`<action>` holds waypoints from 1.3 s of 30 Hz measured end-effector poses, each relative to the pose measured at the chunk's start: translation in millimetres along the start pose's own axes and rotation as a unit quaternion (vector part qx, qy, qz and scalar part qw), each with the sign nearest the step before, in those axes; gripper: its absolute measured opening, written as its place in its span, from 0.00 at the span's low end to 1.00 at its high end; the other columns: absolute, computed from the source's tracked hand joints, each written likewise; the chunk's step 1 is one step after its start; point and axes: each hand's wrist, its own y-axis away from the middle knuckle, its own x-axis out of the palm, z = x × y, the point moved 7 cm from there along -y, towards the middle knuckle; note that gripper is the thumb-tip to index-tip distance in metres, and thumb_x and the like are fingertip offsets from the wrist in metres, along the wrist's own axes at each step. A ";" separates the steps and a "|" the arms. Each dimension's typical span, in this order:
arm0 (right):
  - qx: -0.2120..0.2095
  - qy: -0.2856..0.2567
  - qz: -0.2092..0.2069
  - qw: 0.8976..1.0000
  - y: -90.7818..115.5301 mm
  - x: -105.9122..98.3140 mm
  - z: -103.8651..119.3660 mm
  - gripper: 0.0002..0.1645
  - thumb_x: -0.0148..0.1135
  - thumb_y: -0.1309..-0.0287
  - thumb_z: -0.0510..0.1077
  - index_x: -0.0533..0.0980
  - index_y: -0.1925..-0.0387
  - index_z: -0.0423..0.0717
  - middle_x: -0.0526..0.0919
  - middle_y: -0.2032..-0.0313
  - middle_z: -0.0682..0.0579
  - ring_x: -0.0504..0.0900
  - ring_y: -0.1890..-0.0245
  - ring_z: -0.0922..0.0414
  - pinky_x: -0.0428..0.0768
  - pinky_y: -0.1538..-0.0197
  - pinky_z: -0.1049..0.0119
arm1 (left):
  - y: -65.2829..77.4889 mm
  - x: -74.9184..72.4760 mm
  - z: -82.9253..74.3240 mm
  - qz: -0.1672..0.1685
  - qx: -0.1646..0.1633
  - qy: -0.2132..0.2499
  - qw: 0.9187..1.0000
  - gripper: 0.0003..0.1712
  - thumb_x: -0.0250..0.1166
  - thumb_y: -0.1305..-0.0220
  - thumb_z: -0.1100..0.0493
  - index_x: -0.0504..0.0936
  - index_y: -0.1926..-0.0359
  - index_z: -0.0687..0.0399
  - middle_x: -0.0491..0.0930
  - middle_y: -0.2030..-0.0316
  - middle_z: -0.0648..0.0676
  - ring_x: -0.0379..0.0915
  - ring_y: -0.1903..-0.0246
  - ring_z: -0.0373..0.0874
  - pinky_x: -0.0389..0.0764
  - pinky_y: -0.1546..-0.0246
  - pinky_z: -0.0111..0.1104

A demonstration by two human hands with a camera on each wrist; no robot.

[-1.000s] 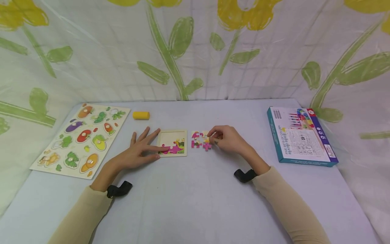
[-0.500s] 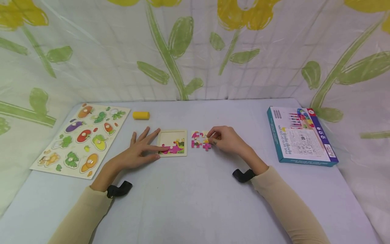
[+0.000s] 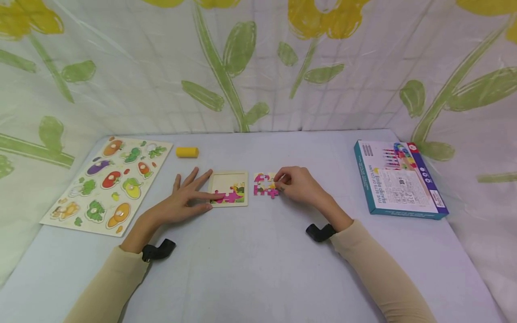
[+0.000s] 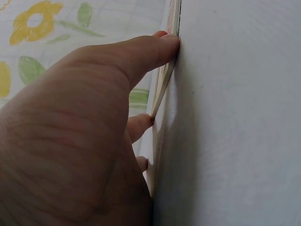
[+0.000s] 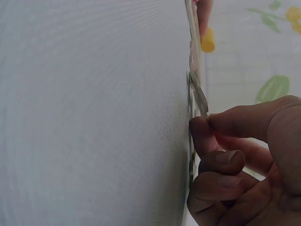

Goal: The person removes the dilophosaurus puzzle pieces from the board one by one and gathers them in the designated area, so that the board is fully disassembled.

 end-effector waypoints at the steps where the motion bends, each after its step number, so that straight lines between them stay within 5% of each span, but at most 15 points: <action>1: 0.001 0.001 -0.001 1.000 0.0 0.0 -0.4 0.06 0.68 0.30 0.43 0.85 0.55 0.50 0.88 0.63 0.50 0.80 0.67 0.54 0.78 0.64 0.64 | 0.0 0.0 -0.1 0.000 -0.001 0.000 1.000 0.22 0.66 0.26 0.45 0.83 0.34 0.25 0.44 0.13 0.53 0.21 0.14 0.63 0.15 0.24 0.70; 39: -0.006 0.013 -0.007 1.000 0.6 -1.9 -3.1 0.07 0.66 0.28 0.45 0.86 0.55 0.48 0.89 0.65 0.49 0.79 0.70 0.57 0.77 0.67 0.65 | 0.9 -0.9 0.1 -0.007 -0.001 0.012 1.000 0.21 0.67 0.27 0.46 0.85 0.35 0.29 0.45 0.13 0.53 0.22 0.14 0.63 0.15 0.23 0.69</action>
